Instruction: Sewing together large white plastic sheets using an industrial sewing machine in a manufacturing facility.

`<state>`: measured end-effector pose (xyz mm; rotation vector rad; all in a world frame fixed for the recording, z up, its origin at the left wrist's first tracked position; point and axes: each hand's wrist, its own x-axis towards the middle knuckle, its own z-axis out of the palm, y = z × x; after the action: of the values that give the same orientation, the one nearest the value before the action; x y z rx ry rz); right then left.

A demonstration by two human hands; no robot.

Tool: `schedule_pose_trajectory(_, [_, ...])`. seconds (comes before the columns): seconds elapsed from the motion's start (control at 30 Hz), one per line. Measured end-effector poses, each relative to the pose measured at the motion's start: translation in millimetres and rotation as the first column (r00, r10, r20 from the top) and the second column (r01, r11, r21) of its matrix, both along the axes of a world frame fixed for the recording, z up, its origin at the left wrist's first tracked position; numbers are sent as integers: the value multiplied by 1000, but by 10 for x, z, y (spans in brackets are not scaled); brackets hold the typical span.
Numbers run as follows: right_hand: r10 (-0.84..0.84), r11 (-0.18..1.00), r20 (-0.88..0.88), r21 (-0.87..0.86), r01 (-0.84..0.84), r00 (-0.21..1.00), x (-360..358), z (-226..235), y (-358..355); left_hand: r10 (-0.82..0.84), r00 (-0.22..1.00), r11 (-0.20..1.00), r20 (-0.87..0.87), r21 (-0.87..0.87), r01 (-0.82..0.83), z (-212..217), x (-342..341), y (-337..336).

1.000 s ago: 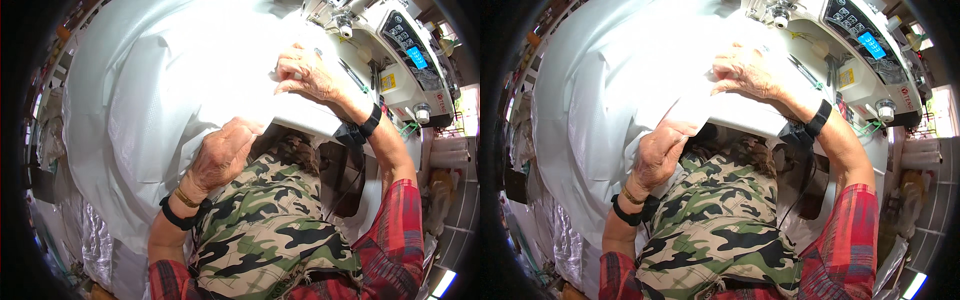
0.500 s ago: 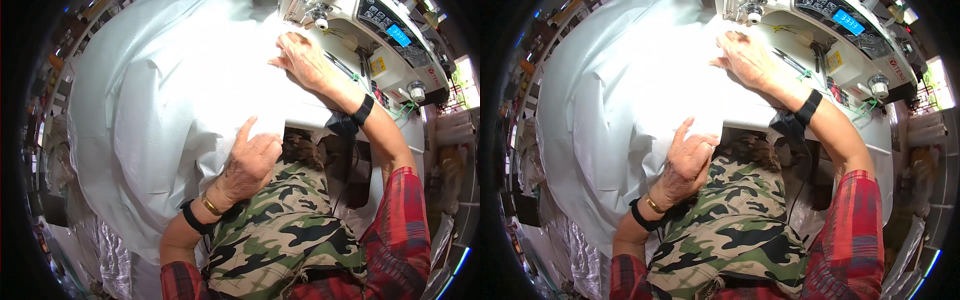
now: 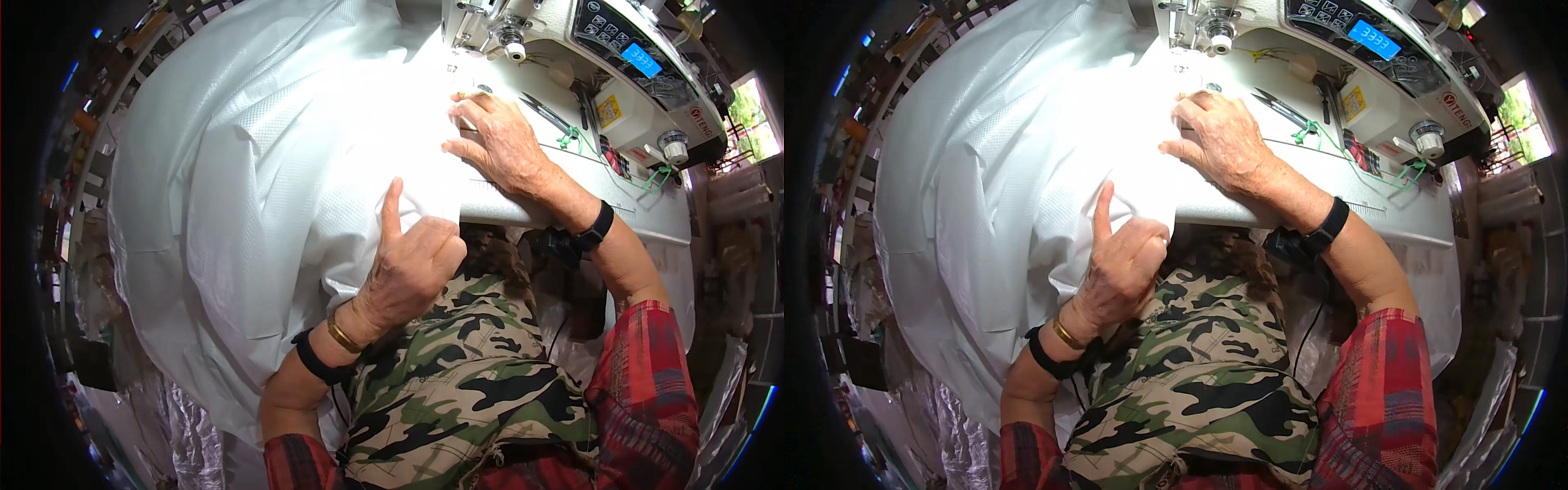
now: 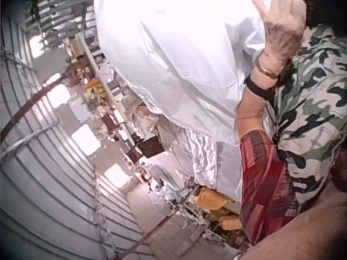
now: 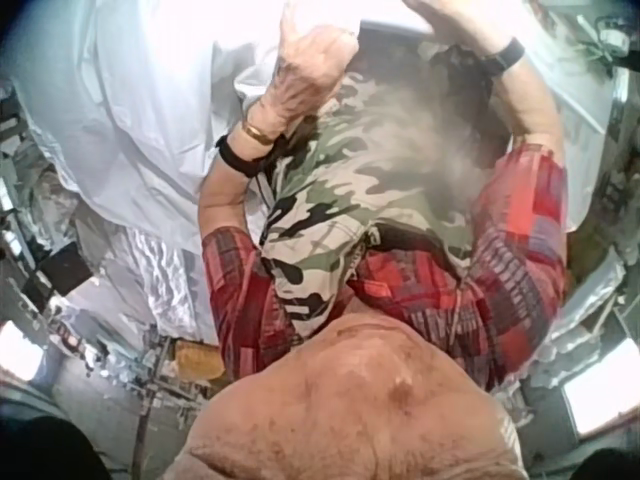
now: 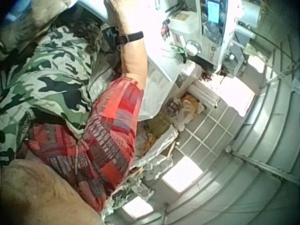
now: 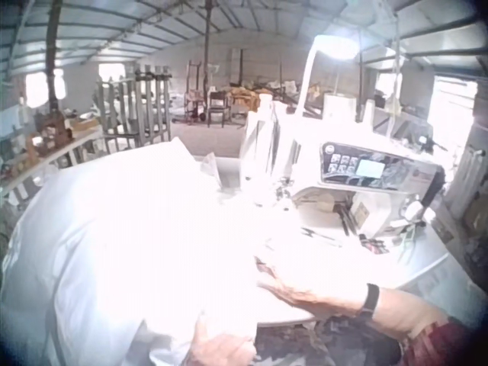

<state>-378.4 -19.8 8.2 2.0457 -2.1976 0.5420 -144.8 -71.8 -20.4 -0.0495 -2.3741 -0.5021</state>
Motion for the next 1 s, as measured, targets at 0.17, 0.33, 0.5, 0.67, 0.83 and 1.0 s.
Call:
schedule_pose_trajectory(0.17, [-13,999,-61,-53,10,998,-72,-6,-88,27,1000,996,3,-88,-26,81,-138,-141])
schedule_pose_trajectory(0.33, [25,995,-61,-96,-31,998,-128,-23,-98,67,997,983,27,-174,-61,170,-333,-315])
schedule_pose_trajectory(0.5, [22,992,-4,-121,-22,1000,-133,-10,-91,97,993,953,66,-294,-74,235,-553,-451])
schedule_pose_trajectory(0.67, [77,993,164,-96,-62,983,-206,17,-50,152,977,922,147,-378,-87,284,-648,-561])
schedule_pose_trajectory(0.83, [130,988,154,-101,-115,979,-324,-27,-71,208,967,902,145,-410,-132,281,-826,-591])
schedule_pose_trajectory(1.0, [181,980,193,-120,-160,964,-410,-68,-49,253,963,899,92,-390,-198,228,-926,-478])
